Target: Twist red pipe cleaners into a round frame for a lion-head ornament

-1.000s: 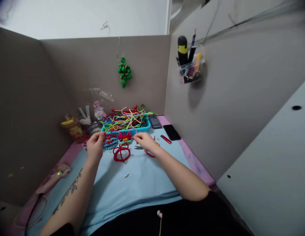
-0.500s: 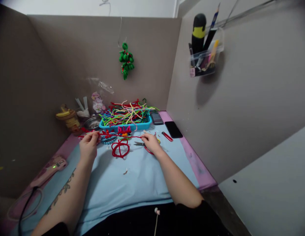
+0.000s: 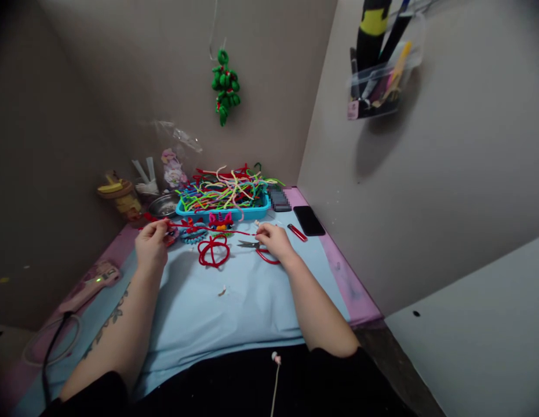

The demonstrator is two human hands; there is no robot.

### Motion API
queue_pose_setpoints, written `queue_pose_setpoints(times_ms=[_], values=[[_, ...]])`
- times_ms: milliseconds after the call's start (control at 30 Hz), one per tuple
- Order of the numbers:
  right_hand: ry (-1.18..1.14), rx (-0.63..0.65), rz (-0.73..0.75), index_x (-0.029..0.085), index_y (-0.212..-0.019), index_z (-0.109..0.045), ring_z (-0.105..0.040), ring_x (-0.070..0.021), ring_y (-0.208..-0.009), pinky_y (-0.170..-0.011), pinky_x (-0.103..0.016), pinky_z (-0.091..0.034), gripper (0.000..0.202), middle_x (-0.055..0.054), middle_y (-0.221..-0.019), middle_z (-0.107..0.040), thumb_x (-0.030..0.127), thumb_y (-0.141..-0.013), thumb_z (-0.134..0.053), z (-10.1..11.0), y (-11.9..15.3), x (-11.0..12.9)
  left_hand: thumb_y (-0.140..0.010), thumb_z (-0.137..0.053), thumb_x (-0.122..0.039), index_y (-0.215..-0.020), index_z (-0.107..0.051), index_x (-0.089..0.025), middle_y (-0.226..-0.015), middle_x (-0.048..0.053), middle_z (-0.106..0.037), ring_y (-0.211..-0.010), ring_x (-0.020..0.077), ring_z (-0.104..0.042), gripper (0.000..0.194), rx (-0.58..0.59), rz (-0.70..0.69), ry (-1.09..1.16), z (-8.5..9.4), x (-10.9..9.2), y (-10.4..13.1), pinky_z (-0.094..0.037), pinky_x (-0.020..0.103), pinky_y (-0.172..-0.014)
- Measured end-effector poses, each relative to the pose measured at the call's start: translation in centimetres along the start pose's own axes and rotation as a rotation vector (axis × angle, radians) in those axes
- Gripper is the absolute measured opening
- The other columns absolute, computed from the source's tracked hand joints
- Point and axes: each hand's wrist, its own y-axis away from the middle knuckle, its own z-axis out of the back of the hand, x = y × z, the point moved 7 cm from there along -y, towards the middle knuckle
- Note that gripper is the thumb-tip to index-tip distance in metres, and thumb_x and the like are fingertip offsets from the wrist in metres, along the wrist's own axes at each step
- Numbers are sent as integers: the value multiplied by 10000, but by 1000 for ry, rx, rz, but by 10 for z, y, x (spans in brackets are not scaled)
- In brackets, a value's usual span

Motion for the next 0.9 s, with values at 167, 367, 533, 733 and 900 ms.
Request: queue_pose_setpoints(times_ms=[167, 367, 533, 733, 900], values=[[158, 56, 134, 184, -727, -627, -536, -136, -646, -645, -251, -387, 112, 6, -667, -613, 229, -739, -526, 0, 1, 10, -670, -652, -408, -818, -663, -143, -638, -5, -596, -507, 74, -527, 304, -5, 2, 13, 1, -3, -2, -397, 174, -444], [184, 80, 265, 187, -719, -595, -524, -147, -695, -672, -255, -379, 131, -13, -721, -592, 167, -758, -471, 4, 6, 31, -653, -647, -360, -765, -648, -138, -603, -14, -580, -464, 64, -488, 249, -57, 15, 32, 8, -3, -8, -351, 156, -385], [139, 191, 336, 187, -718, -598, -523, -152, -713, -689, -260, -388, 132, -24, -735, -590, 153, -755, -476, 2, 11, 43, -636, -658, -336, -720, -635, -143, -547, -31, -544, -416, 57, -438, 212, -102, 16, 71, 14, -3, -12, -323, 158, -361], [100, 104, 234, 187, -744, -591, -514, -149, -681, -656, -260, -389, 118, -9, -718, -575, 201, -768, -476, 8, 7, 29, -663, -651, -389, -800, -662, -148, -623, -12, -586, -433, 56, -460, 278, -10, 26, 7, 9, -3, -11, -340, 167, -394], [85, -24, 271, 189, -746, -570, -525, -164, -766, -697, -270, -398, 118, -28, -797, -557, 208, -791, -462, 15, 4, 29, -666, -647, -416, -835, -667, -141, -645, 1, -603, -490, 72, -498, 324, 26, 45, -42, 6, -5, -10, -364, 165, -424]])
